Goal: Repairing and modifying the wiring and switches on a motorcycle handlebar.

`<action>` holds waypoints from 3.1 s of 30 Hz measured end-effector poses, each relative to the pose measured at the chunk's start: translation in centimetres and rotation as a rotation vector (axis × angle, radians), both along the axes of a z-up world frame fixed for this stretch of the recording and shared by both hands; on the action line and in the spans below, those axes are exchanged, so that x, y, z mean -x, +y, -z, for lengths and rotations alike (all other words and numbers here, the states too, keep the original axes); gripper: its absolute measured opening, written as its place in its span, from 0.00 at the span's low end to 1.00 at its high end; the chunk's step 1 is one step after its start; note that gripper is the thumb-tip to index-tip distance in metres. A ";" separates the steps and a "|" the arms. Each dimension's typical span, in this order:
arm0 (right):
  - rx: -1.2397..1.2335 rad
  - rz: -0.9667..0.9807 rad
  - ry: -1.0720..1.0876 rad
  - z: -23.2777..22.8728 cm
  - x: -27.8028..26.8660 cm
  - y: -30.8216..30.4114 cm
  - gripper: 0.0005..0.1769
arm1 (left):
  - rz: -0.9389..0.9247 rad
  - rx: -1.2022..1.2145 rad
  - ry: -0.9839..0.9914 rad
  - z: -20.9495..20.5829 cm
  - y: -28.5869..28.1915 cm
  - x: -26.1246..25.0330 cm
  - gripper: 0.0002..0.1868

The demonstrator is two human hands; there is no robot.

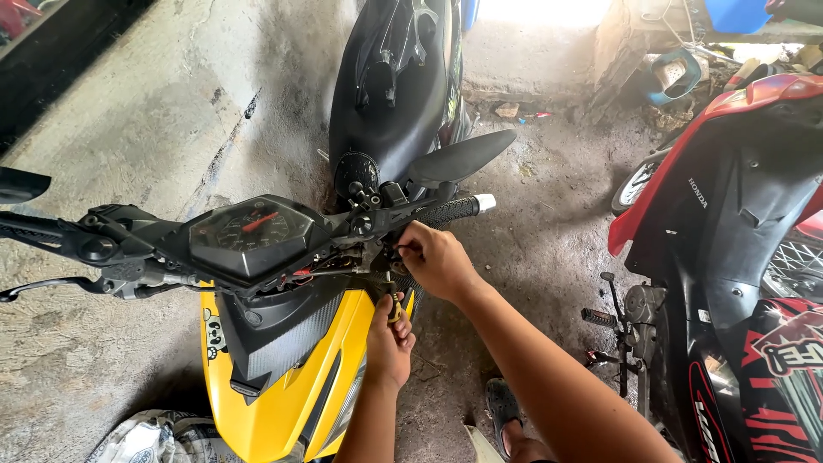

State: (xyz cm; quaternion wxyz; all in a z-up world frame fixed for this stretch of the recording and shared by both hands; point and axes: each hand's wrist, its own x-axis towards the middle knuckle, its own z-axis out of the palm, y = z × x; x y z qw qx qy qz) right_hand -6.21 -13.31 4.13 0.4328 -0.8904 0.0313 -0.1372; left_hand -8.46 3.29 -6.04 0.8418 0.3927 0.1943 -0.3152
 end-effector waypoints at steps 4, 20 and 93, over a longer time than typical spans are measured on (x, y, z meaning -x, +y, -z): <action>0.138 -0.010 -0.114 -0.2 -0.3 -0.4 0.07 | 0.013 -0.024 -0.050 -0.5 0.0 0.1 0.15; -0.314 -0.038 0.489 3.6 -1.7 -5.3 0.18 | 0.246 -0.537 -0.280 -0.6 -2.6 0.3 0.13; -1.002 -0.340 1.055 10.2 8.0 29.5 0.15 | -0.623 -0.574 0.159 2.7 38.8 24.8 0.23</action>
